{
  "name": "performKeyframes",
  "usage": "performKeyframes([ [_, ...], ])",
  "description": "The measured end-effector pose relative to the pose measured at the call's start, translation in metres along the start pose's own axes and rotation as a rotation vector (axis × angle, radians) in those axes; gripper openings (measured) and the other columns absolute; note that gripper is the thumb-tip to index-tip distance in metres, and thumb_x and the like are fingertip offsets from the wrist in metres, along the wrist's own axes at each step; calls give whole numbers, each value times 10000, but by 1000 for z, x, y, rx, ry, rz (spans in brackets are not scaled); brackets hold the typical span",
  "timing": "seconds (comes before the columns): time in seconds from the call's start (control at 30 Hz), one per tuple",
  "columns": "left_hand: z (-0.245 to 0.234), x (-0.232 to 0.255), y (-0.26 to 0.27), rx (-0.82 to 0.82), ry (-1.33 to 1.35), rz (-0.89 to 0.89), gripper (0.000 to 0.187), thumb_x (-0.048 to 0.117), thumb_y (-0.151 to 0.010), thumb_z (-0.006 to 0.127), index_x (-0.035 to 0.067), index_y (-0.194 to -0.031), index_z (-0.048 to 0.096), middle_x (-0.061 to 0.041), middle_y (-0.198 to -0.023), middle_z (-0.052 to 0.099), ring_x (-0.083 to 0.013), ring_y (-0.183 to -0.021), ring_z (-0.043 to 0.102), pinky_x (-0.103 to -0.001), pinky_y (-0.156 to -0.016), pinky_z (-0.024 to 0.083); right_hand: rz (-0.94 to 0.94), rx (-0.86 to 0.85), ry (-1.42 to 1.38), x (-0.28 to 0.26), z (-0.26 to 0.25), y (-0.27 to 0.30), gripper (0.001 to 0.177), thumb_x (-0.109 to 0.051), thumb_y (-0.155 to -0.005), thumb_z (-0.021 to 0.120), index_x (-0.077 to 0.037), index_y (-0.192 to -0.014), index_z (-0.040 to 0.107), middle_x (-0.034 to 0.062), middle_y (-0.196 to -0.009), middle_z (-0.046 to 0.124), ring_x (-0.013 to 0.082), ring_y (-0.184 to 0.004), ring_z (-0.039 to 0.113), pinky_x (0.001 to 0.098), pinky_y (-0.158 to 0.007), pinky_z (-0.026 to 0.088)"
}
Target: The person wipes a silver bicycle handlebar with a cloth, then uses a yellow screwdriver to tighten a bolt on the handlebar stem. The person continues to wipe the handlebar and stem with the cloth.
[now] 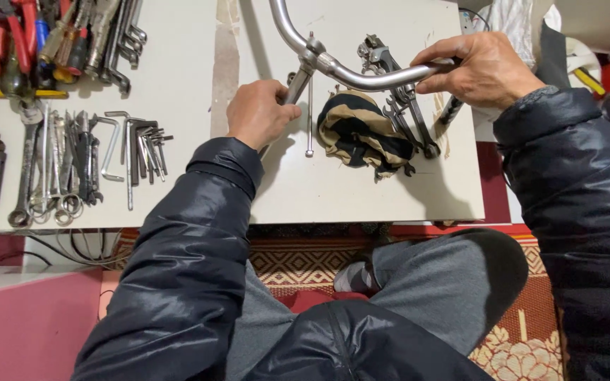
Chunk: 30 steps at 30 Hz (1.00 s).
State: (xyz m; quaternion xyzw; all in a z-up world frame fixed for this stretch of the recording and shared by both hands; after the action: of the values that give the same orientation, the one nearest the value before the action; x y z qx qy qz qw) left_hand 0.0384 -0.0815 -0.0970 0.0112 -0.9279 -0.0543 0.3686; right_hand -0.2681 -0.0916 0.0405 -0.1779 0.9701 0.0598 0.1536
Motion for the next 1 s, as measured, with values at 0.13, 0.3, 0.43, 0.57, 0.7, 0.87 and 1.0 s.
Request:
performKeyframes([
  [0.13, 0, 4, -1, -22, 57, -37, 248, 300, -830, 823, 125, -999, 778, -50, -875, 755, -191, -763, 701, -358, -776, 560, -50, 25, 7, 8, 2, -7, 323, -92, -874, 834, -101, -1192, 777, 99, -926, 754, 190, -686, 645, 302, -607, 506],
  [0.3, 0, 9, -3, -53, 137, -48, 231, 306, -812, 832, 129, -954, 784, -24, -802, 739, -140, -683, 676, -308, -746, 569, -157, 87, 99, 27, 7, -14, 336, -74, -881, 839, -85, -1212, 784, 121, -945, 727, 205, -695, 612, 325, -605, 484],
  [0.43, -3, 12, -1, -76, 132, -66, 232, 324, -796, 835, 143, -934, 788, -17, -779, 737, -142, -668, 667, -303, -707, 550, -222, 158, 132, 34, 13, -13, 320, -66, -902, 845, -71, -1215, 784, 108, -978, 731, 193, -771, 631, 312, -673, 508],
  [0.57, 0, 10, -2, -119, 157, -78, 228, 307, -805, 828, 144, -956, 776, 0, -796, 726, -115, -682, 661, -275, -691, 543, -279, 213, 77, 27, 16, -5, 344, 3, -889, 840, -37, -1225, 774, 147, -1056, 732, 222, -869, 688, 321, -776, 556],
  [0.7, -1, 10, -1, -92, 157, -68, 242, 320, -785, 838, 139, -933, 774, -5, -794, 719, -134, -684, 663, -284, -694, 542, -270, 234, 71, 28, 22, -4, 320, 9, -913, 823, -12, -1227, 763, 171, -1070, 718, 229, -867, 668, 335, -792, 563],
  [0.87, -1, 12, -2, -156, 123, -118, 294, 355, -821, 805, 168, -1039, 740, -14, -889, 735, -145, -778, 685, -321, -770, 550, -262, 441, 288, 19, 34, 6, 514, 5, -838, 796, 36, -1341, 692, 245, -1323, 649, 366, -1223, 568, 508, -1039, 468],
  [1.0, 0, 11, -2, -165, 122, -122, 346, 365, -842, 789, 158, -1111, 722, -16, -951, 719, -148, -800, 685, -332, -773, 550, -289, 638, 194, -10, 49, 30, 474, 83, -881, 653, 127, -1352, 616, 320, -1379, 575, 417, -1203, 553, 547, -983, 526],
])
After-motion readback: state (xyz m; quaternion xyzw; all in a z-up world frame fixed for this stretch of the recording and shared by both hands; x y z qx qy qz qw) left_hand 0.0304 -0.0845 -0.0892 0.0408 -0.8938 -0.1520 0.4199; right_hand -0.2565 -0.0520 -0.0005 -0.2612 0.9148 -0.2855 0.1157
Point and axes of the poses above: each hand's wrist, its own y-axis away from the middle knuckle, its own z-axis out of the palm, x = y × z, the point moved 1 cm from there along -y, towards the middle knuckle
